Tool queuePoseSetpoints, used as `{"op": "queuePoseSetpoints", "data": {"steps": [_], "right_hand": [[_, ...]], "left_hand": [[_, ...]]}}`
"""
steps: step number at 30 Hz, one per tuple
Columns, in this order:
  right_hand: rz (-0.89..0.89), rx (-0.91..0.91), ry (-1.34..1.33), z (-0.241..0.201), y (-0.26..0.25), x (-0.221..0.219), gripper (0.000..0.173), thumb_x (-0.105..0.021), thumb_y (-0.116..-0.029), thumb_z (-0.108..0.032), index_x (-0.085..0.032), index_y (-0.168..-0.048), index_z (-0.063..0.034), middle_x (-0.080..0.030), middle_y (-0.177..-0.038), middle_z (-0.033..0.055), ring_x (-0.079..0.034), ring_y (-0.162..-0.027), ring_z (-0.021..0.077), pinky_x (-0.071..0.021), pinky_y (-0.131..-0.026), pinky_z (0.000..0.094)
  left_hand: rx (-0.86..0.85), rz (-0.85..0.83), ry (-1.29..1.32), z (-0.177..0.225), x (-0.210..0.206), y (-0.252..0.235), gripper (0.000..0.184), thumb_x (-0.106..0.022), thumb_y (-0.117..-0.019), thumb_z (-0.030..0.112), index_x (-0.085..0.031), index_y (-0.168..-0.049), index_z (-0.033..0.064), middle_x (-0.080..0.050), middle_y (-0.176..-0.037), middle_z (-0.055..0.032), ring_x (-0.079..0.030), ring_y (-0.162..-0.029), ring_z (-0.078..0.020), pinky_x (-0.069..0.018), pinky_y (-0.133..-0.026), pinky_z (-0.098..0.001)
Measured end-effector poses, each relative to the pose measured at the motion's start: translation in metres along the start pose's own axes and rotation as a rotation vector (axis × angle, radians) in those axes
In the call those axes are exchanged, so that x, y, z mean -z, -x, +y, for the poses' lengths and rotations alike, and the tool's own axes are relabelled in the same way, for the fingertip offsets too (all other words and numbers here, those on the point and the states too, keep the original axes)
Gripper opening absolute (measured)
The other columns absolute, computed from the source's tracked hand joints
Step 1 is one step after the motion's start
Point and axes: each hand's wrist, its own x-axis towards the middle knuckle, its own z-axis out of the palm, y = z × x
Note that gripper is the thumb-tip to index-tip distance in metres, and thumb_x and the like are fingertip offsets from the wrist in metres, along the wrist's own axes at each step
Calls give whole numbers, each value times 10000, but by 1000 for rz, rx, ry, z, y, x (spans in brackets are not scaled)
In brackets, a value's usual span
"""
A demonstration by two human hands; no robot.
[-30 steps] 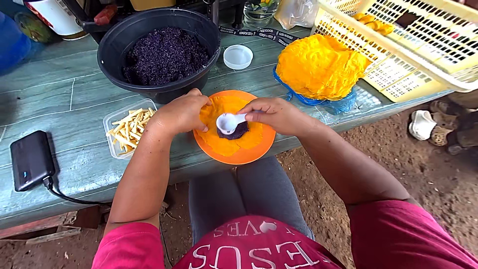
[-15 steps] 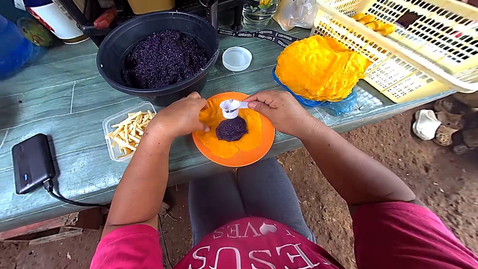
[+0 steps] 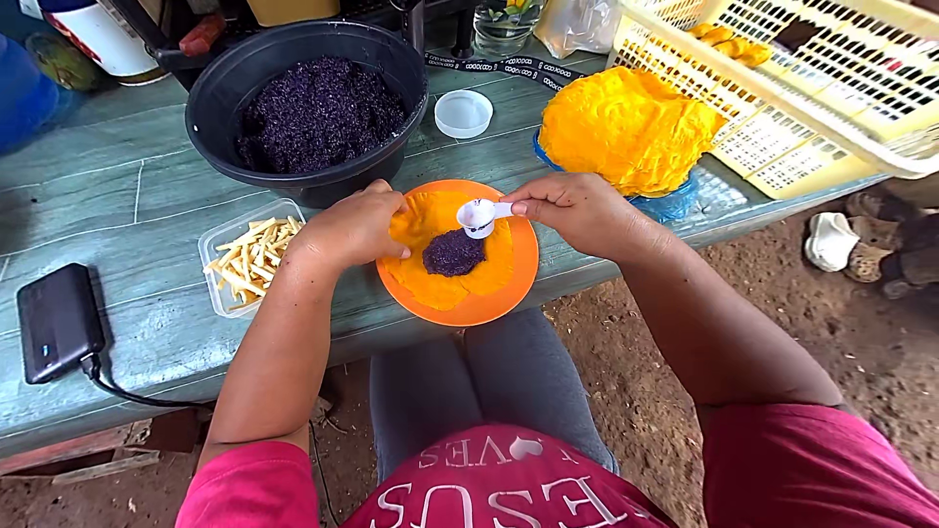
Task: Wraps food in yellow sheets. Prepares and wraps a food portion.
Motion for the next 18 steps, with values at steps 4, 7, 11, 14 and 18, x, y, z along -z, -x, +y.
{"op": "queuePoseSetpoints", "data": {"steps": [4, 7, 11, 14, 18], "right_hand": [[44, 238, -30, -7, 4, -7, 280, -565, -1045, -259, -758, -1162, -94, -716, -1020, 57, -670, -979, 130, -547, -892, 318], [3, 380, -87, -4, 2, -10, 271, -583, -1040, -243, -758, -1165, -79, -698, -994, 36, -637, -926, 77, -527, -841, 229], [-70, 471, -215, 9, -1, -10, 251, -610, -1023, -206, -766, -1133, -45, -674, -925, 11, -613, -897, 34, -510, -818, 174], [-120, 436, -136, 15, -4, -16, 264, -592, -1032, -228, -769, -1149, -71, -694, -944, 27, -644, -909, 72, -538, -830, 231], [-116, 382, -46, 23, -5, -10, 262, -596, -1020, -231, -776, -1142, -84, -688, -920, 47, -649, -867, 108, -547, -793, 277]], "left_hand": [[-12, 5, -7, -2, -1, -1, 562, -854, -854, 246, -629, -1318, 24, -556, -1375, -194, -563, -1258, -370, -470, -1038, -579], [-25, 9, -4, -4, -2, -1, 559, -855, -852, 242, -630, -1313, 21, -562, -1365, -195, -567, -1253, -366, -472, -1037, -576], [-23, 10, -7, -4, -2, -1, 550, -849, -857, 245, -630, -1313, 28, -565, -1361, -182, -570, -1252, -356, -476, -1032, -575], [-22, 4, -19, -3, -2, -1, 555, -847, -860, 254, -629, -1319, 30, -563, -1368, -182, -567, -1258, -356, -475, -1037, -572], [-9, -3, -12, -1, -1, -1, 558, -851, -858, 243, -623, -1324, 41, -556, -1381, -175, -566, -1261, -346, -477, -1039, -560]]}}
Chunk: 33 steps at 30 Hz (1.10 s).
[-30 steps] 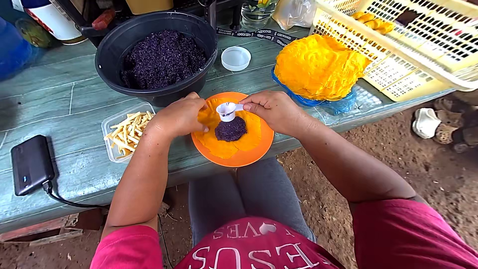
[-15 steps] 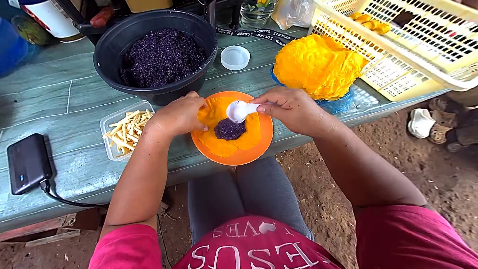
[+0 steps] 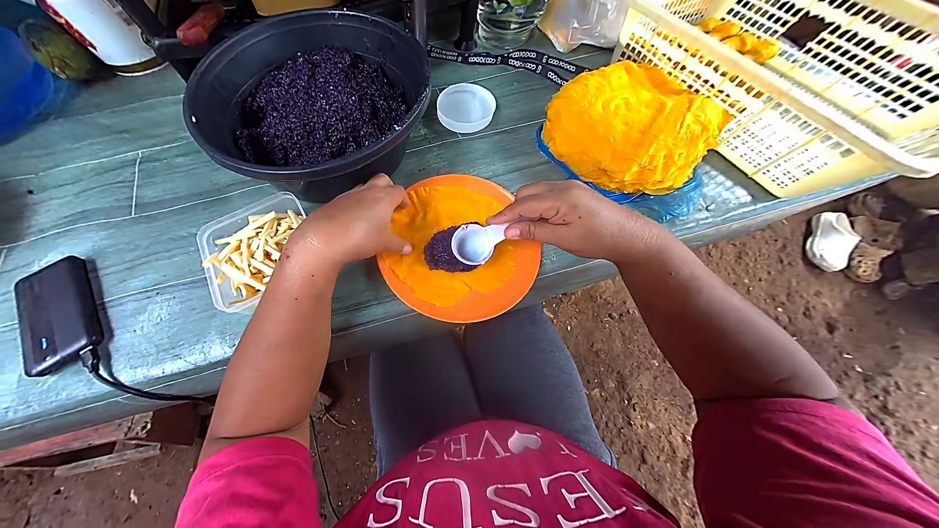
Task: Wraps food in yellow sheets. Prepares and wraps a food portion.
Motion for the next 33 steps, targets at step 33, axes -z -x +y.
{"op": "queuePoseSetpoints", "data": {"steps": [33], "right_hand": [[-9, -82, -179, 0, -11, 6, 205, -599, -999, -154, -755, -1087, -56, -704, -1048, 42, -640, -1015, 81, -522, -929, 271]], "left_hand": [[26, -17, 7, 2, 2, -1, 577, -856, -855, 240, -616, -1336, 30, -541, -1396, -187, -555, -1274, -356, -466, -1052, -561]]}}
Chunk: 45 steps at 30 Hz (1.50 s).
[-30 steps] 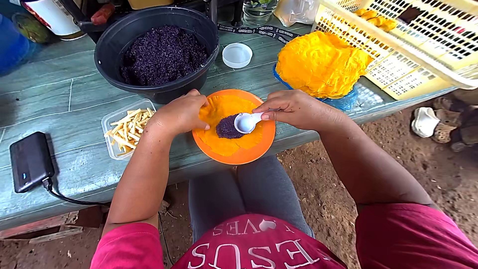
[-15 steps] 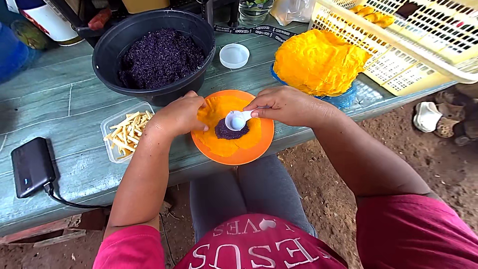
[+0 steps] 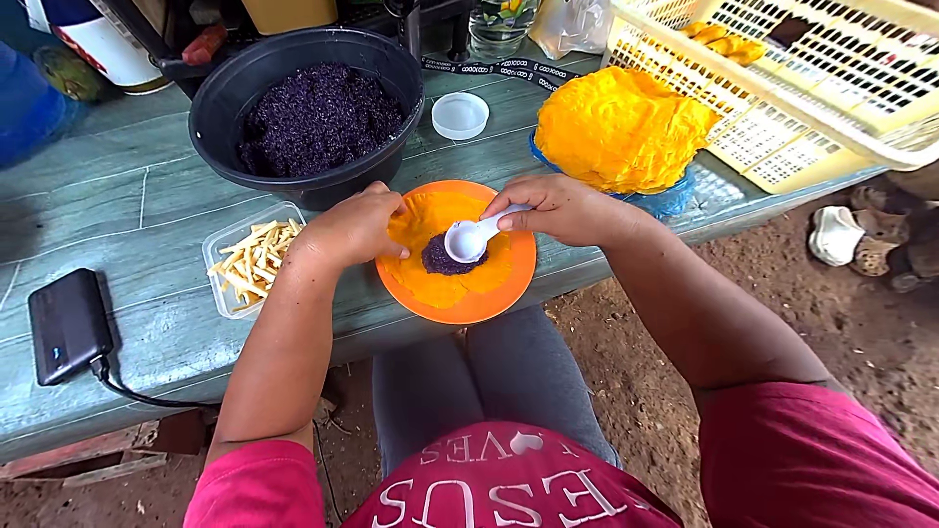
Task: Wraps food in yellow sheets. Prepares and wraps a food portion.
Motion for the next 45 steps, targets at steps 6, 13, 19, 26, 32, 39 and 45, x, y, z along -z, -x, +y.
{"op": "queuePoseSetpoints", "data": {"steps": [6, 13, 19, 26, 32, 39, 45], "right_hand": [[-64, 14, 63, -1, -13, -21, 235, -593, -1017, -223, -761, -1109, -87, -706, -1004, 45, -658, -966, 133, -538, -870, 354], [83, -11, -71, 4, -14, -5, 222, -580, -1030, -170, -740, -1129, -52, -703, -1091, 40, -639, -1043, 51, -517, -951, 237], [13, -98, 53, 0, -8, -11, 232, -599, -1023, -231, -762, -1124, -101, -724, -1085, 44, -665, -1033, 117, -534, -936, 355], [114, -84, 26, 11, 12, 11, 222, -589, -1019, -177, -743, -1117, -49, -717, -1081, 53, -656, -1026, 78, -534, -949, 284], [180, -132, 144, 8, 9, 3, 270, -552, -1053, -225, -728, -1175, -60, -716, -1112, 85, -659, -1056, 136, -519, -966, 354], [161, -199, 218, -1, 5, -1, 328, -477, -1091, -264, -738, -1117, -67, -725, -1001, 73, -668, -954, 155, -522, -875, 404], [145, -255, 268, -8, 3, -8, 363, -453, -1105, -289, -726, -1041, -58, -705, -917, 86, -667, -895, 186, -521, -816, 423]], "left_hand": [[-11, 9, 5, -3, -2, -2, 582, -865, -844, 246, -621, -1327, 31, -549, -1380, -187, -557, -1270, -356, -468, -1050, -564], [-10, 15, 21, -4, -2, -2, 572, -868, -838, 222, -623, -1311, 16, -556, -1364, -200, -562, -1255, -373, -472, -1036, -580], [-12, 15, 13, -4, -2, -2, 579, -867, -840, 233, -622, -1321, 25, -555, -1370, -194, -557, -1267, -369, -469, -1044, -575], [-6, 5, 2, -1, 0, 0, 580, -861, -848, 228, -615, -1333, 25, -545, -1382, -193, -555, -1269, -362, -468, -1048, -564], [2, 4, 4, 0, 0, 0, 575, -860, -850, 224, -618, -1332, 24, -543, -1385, -198, -559, -1260, -373, -471, -1038, -571], [4, 9, 19, 0, 0, 0, 567, -867, -841, 217, -627, -1317, 24, -550, -1369, -203, -563, -1252, -376, -471, -1030, -586], [4, 8, 13, -1, -2, -1, 586, -865, -844, 234, -615, -1331, 25, -539, -1397, -196, -557, -1269, -371, -469, -1040, -578]]}}
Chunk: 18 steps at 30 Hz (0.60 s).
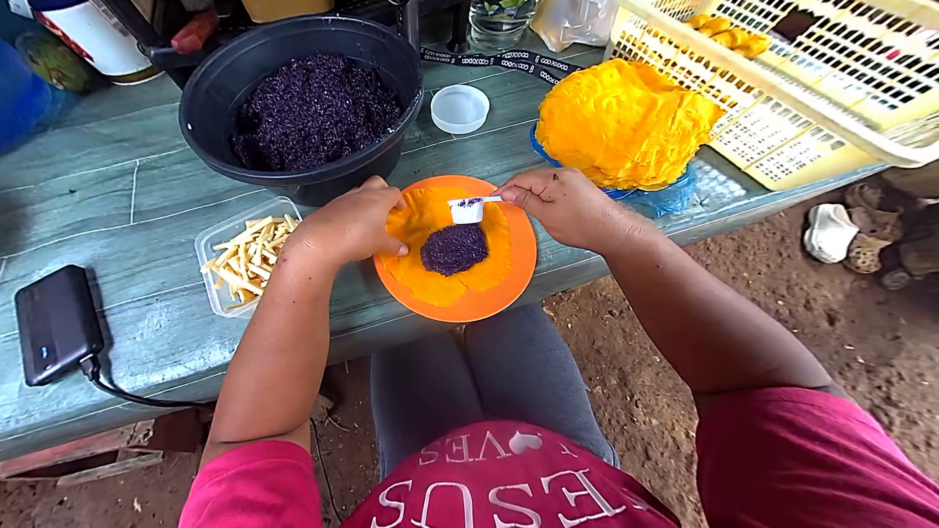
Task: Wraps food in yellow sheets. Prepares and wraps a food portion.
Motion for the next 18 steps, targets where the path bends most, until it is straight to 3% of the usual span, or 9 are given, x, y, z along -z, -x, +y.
{"op": "queuePoseSetpoints", "data": {"steps": [5, 11, 18], "right_hand": [[-32, -19, 19, 4, 6, 1, 360, -458, -1103, -296, -729, -1039, -68, -702, -913, 83, -665, -887, 192, -515, -807, 437], [53, -32, -55, 3, 10, 4, 337, -471, -1097, -253, -746, -1109, -59, -733, -1027, 86, -676, -973, 149, -522, -884, 386], [-21, 55, -7, -12, -8, -9, 350, -474, -1098, -278, -749, -1182, -77, -740, -1106, 118, -691, -1074, 237, -522, -970, 451]], "left_hand": [[3, -8, 0, 1, 1, 0, 578, -861, -848, 225, -616, -1334, 27, -539, -1395, -195, -551, -1276, -369, -465, -1044, -576], [3, 1, 0, 1, 0, 0, 579, -865, -844, 217, -616, -1331, 28, -536, -1399, -198, -552, -1275, -377, -463, -1044, -582], [-1, -6, 1, 1, 2, 0, 575, -861, -850, 230, -617, -1328, 24, -545, -1385, -194, -559, -1263, -365, -471, -1040, -566]]}}
